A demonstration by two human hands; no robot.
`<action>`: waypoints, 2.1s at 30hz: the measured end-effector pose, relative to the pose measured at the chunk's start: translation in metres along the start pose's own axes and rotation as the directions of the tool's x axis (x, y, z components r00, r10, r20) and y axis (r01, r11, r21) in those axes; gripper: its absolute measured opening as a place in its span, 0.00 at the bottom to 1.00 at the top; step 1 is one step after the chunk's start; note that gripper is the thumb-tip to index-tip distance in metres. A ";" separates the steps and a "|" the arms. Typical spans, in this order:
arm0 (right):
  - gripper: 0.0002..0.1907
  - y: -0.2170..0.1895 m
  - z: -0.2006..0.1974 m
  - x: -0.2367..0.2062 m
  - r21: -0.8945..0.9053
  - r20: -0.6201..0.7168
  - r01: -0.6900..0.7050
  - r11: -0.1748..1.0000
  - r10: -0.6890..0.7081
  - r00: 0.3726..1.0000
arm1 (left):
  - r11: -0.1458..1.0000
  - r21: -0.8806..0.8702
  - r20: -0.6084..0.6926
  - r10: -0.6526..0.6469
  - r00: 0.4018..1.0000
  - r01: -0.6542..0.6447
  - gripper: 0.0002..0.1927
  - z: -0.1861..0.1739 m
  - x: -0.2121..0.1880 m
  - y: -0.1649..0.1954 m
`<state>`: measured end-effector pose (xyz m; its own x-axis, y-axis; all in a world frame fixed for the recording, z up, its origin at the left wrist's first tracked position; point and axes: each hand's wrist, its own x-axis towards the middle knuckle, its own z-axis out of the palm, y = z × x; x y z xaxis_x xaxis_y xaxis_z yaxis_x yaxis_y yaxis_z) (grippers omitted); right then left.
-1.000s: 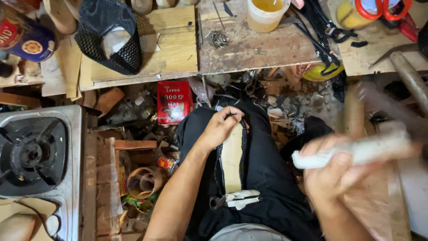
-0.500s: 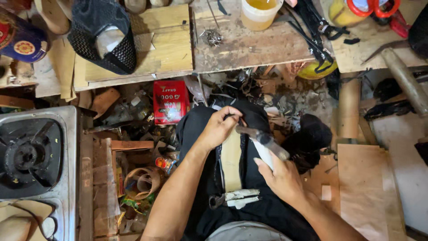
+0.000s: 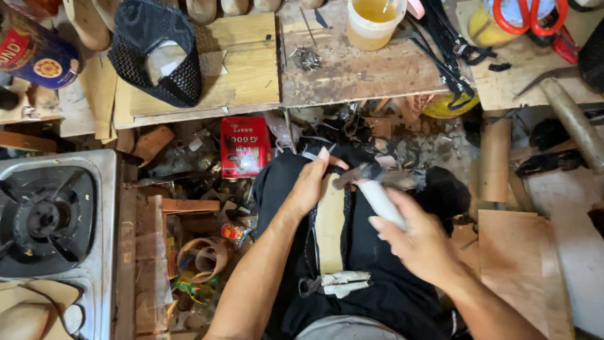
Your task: The person uses a hammer and a small metal tool to tap and secure the sole of a black slipper. They repeatedly tap along the edges of the sole, then use a hammer to drive in a small black strap across the sole.
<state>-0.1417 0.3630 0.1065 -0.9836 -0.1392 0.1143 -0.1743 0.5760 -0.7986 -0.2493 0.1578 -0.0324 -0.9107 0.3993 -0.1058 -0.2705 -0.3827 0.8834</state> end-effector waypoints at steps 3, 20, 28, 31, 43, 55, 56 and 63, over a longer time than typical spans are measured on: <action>0.19 0.003 -0.021 -0.021 0.534 -0.167 0.067 0.843 0.028 0.985 | 0.987 -0.152 0.027 -0.057 0.998 0.060 0.33 0.000 0.002 -0.009; 0.25 -0.036 -0.005 0.029 0.370 -0.031 0.055 0.928 -0.047 0.998 | 0.976 -0.209 0.023 -0.055 0.998 0.058 0.38 -0.005 -0.006 0.001; 0.21 -0.036 0.000 0.010 0.630 -0.246 0.223 0.744 -0.081 0.966 | 0.985 -0.163 0.009 -0.057 0.998 0.057 0.38 -0.004 -0.011 -0.003; 0.27 -0.022 0.013 0.014 0.236 0.094 -0.124 0.964 0.105 0.990 | 0.991 -0.123 -0.012 -0.054 0.998 0.052 0.39 -0.006 -0.009 -0.004; 0.19 0.034 0.020 -0.008 0.052 0.058 -0.080 0.995 0.077 0.995 | 0.996 -0.076 -0.011 -0.035 0.999 0.034 0.38 -0.003 -0.014 0.001; 0.22 0.029 -0.033 0.119 -0.610 -0.095 0.266 0.746 -0.402 0.911 | 0.992 -0.110 -0.024 -0.063 0.998 0.060 0.40 0.013 -0.032 0.011; 0.23 0.031 -0.033 0.127 -0.651 -0.062 0.230 0.723 -0.352 0.934 | 0.992 -0.105 -0.039 -0.069 0.997 0.064 0.40 0.014 -0.034 0.011; 0.16 0.011 -0.026 0.101 -0.793 0.017 0.371 0.484 -0.591 0.807 | 0.975 -0.207 -0.092 -0.101 0.991 0.080 0.37 0.014 -0.043 0.007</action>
<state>-0.2441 0.3761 0.1244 -0.6897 -0.4661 0.5541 -0.4850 0.8656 0.1244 -0.2072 0.1497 -0.0152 -0.9034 0.3580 -0.2361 -0.4017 -0.5138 0.7581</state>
